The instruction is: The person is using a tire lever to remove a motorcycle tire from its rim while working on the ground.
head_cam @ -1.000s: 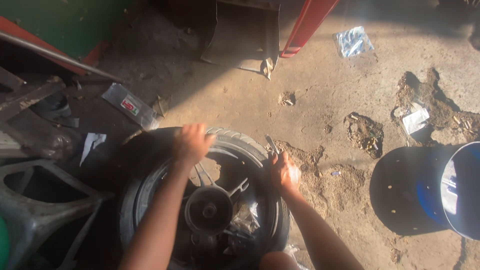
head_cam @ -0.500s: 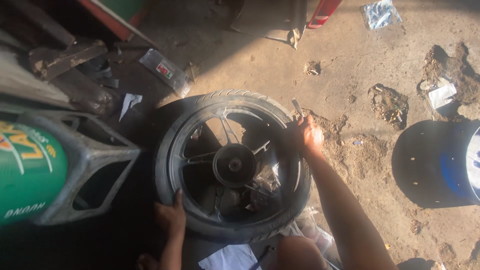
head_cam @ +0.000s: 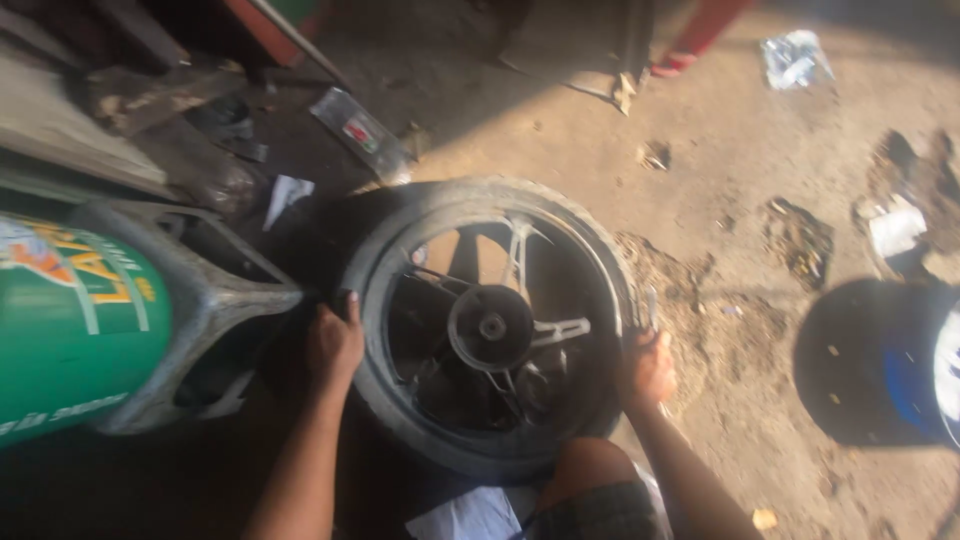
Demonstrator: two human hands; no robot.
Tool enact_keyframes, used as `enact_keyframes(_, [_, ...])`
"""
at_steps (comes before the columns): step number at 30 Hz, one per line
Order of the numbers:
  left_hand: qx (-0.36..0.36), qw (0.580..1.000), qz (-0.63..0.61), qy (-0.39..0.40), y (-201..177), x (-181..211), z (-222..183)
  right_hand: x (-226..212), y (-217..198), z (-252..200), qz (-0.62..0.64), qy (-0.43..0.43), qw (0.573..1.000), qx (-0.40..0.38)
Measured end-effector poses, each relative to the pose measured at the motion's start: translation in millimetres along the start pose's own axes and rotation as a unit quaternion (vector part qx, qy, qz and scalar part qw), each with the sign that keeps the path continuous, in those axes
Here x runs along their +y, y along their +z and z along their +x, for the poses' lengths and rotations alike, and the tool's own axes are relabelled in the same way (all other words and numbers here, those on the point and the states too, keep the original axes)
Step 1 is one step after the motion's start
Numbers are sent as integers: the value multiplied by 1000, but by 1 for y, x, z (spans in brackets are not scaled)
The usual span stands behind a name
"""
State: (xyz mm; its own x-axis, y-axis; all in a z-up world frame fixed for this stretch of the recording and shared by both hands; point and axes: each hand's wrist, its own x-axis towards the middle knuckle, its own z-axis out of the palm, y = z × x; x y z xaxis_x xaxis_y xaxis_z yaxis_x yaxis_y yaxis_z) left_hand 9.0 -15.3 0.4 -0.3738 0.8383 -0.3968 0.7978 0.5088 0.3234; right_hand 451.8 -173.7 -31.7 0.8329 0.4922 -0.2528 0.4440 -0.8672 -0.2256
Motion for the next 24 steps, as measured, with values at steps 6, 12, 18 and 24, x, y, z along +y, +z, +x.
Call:
enact_keyframes(6, [-58, 992, -16, -108, -14, 22, 27, -15, -3, 1, 3, -16, 1000, 8])
enact_keyframes(12, [-62, 996, -20, -56, -14, 16, 27, -15, -25, 7, -79, -140, 986, -36])
enact_keyframes(18, [-13, 1000, -25, 11, -10, 13, 23, -115, -13, -92, 163, -108, 931, -309])
enact_keyframes(24, [11, 998, -37, 56, 4, 0, 30, -201, 33, -181, 109, -453, 796, -386])
